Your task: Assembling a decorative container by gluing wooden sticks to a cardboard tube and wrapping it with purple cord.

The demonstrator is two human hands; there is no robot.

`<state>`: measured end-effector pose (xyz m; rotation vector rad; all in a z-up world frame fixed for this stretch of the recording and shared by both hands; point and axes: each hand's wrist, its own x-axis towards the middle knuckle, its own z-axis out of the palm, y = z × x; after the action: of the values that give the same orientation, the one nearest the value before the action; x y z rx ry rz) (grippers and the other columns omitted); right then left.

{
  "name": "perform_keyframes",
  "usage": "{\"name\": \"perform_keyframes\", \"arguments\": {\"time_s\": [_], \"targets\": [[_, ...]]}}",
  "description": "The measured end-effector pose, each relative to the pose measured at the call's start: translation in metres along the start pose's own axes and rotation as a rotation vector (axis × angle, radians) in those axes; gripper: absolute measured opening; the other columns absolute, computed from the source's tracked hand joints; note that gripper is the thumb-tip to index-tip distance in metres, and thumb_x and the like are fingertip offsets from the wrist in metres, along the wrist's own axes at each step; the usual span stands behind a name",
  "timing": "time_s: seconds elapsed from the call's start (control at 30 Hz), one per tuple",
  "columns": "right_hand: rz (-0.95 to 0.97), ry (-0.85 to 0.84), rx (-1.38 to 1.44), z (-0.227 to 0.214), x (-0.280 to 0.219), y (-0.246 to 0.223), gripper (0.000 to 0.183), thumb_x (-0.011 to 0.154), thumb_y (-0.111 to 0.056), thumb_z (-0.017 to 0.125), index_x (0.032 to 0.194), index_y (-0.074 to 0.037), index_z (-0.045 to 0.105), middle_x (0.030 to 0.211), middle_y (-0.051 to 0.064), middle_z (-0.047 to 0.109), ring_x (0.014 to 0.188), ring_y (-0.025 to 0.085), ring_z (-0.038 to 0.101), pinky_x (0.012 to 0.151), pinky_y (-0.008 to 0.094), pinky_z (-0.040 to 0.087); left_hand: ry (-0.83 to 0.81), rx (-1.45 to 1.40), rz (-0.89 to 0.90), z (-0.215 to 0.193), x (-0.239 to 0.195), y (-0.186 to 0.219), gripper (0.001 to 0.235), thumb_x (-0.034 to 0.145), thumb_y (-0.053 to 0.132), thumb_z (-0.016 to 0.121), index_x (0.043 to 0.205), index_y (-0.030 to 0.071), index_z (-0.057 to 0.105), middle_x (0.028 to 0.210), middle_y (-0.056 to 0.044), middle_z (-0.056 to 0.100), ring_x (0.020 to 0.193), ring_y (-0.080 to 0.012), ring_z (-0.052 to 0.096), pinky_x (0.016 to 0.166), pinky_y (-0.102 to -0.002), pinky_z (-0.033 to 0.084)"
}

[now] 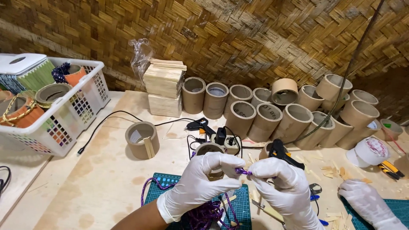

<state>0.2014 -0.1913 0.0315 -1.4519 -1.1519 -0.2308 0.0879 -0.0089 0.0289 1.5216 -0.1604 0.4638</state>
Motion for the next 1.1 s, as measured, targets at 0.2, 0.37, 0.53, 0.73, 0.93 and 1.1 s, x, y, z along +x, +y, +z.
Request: {"name": "perform_keyframes", "arguments": {"time_s": [0.2,0.37,0.53,0.73,0.93,1.1], "targets": [[0.046,-0.17,0.041,-0.012,0.002,-0.001,0.01,0.084,-0.008,0.078,0.092,-0.007,0.073,0.092,0.008,0.077,0.084,0.017,0.077,0.079,0.028,0.062,-0.004,-0.015,0.038,-0.002,0.0,0.008,0.028,0.084,0.014,0.084,0.109,0.004,0.076,0.093,-0.003,0.069,0.086,-0.0112,0.068,0.077,-0.022,0.056],[0.051,-0.186,-0.091,-0.006,0.004,-0.014,0.011,0.081,-0.005,0.078,0.088,-0.011,0.073,0.088,0.004,0.077,0.081,0.015,0.077,0.077,0.027,0.061,0.017,0.262,0.291,-0.003,0.001,-0.002,0.029,0.084,0.028,0.083,0.109,0.016,0.075,0.098,0.002,0.078,0.091,-0.0117,0.069,0.105,-0.038,0.048],[0.166,-0.127,-0.116,-0.004,0.0,-0.018,0.012,0.081,-0.009,0.081,0.091,-0.011,0.077,0.089,0.004,0.078,0.08,0.012,0.075,0.073,0.024,0.058,0.025,0.129,0.357,-0.005,0.003,-0.001,0.011,0.094,0.015,0.076,0.105,0.011,0.076,0.099,0.0,0.078,0.081,-0.0139,0.054,0.089,-0.031,0.046],[0.164,-0.112,-0.03,-0.001,-0.005,-0.022,0.014,0.08,-0.007,0.082,0.093,-0.008,0.076,0.09,0.006,0.076,0.08,0.013,0.072,0.073,0.023,0.057,-0.005,0.375,0.366,0.001,-0.004,-0.007,0.034,0.08,0.028,0.088,0.111,0.022,0.074,0.106,0.005,0.078,0.099,-0.0079,0.074,0.12,-0.045,0.036],[0.103,-0.048,0.086,0.0,-0.005,-0.013,0.007,0.081,-0.01,0.08,0.085,-0.007,0.075,0.089,0.01,0.076,0.081,0.017,0.076,0.074,0.026,0.06,0.031,0.271,0.353,-0.004,0.003,-0.02,0.014,0.087,0.026,0.082,0.1,0.023,0.079,0.096,0.009,0.079,0.086,-0.005,0.073,0.119,-0.045,0.042],[0.174,-0.097,0.083,-0.004,-0.01,-0.003,0.016,0.076,-0.003,0.086,0.087,-0.006,0.076,0.082,0.005,0.075,0.074,0.012,0.071,0.068,0.023,0.057,0.035,0.265,0.327,-0.004,-0.002,-0.007,0.016,0.081,0.027,0.086,0.095,0.028,0.078,0.095,0.01,0.081,0.084,-0.0018,0.076,0.126,-0.049,0.031]]}}
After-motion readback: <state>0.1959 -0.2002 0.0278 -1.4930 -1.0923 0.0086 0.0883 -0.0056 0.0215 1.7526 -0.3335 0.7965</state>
